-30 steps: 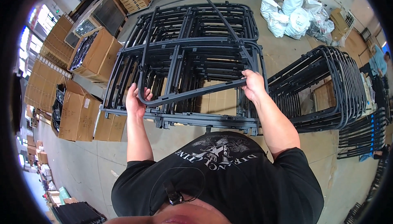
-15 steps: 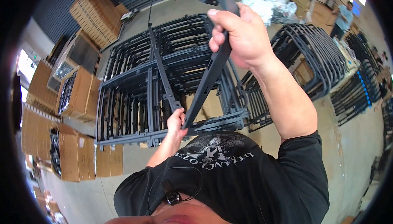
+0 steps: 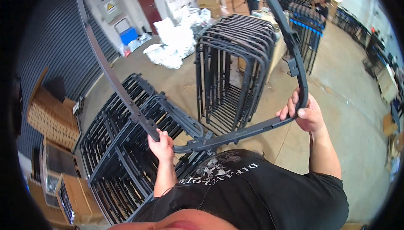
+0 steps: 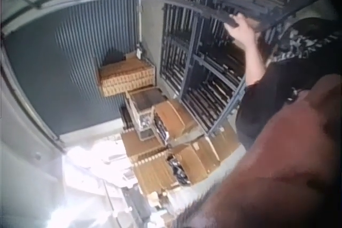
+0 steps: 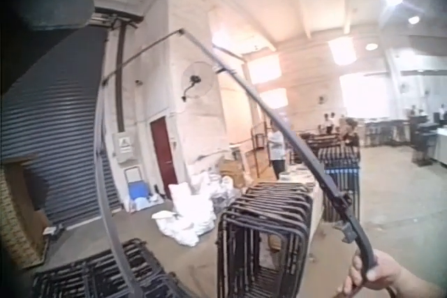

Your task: Assembling metal frames by attaching plastic components using fasteners.

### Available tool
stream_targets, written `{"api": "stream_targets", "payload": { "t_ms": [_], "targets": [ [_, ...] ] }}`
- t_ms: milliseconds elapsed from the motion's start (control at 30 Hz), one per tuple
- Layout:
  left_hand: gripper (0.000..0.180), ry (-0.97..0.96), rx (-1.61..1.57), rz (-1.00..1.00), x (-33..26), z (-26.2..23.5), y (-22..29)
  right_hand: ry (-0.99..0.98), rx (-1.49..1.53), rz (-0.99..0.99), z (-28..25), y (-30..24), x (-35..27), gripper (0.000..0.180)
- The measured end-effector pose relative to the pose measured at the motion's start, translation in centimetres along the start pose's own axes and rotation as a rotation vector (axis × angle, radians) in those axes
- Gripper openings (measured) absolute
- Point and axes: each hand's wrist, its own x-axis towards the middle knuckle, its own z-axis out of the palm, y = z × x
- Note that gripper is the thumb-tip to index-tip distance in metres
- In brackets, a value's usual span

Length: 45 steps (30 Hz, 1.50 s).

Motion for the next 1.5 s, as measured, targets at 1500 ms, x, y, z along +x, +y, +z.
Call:
{"api": "stream_targets", "payload": {
  "t_ms": [1500],
  "targets": [
    [0.02,-1.242,0.369,-0.398,-17.8,95.9,-40.4,1.111,0.047,0.751,-56.3,5.9,-18.0,0.03]
  ]
}}
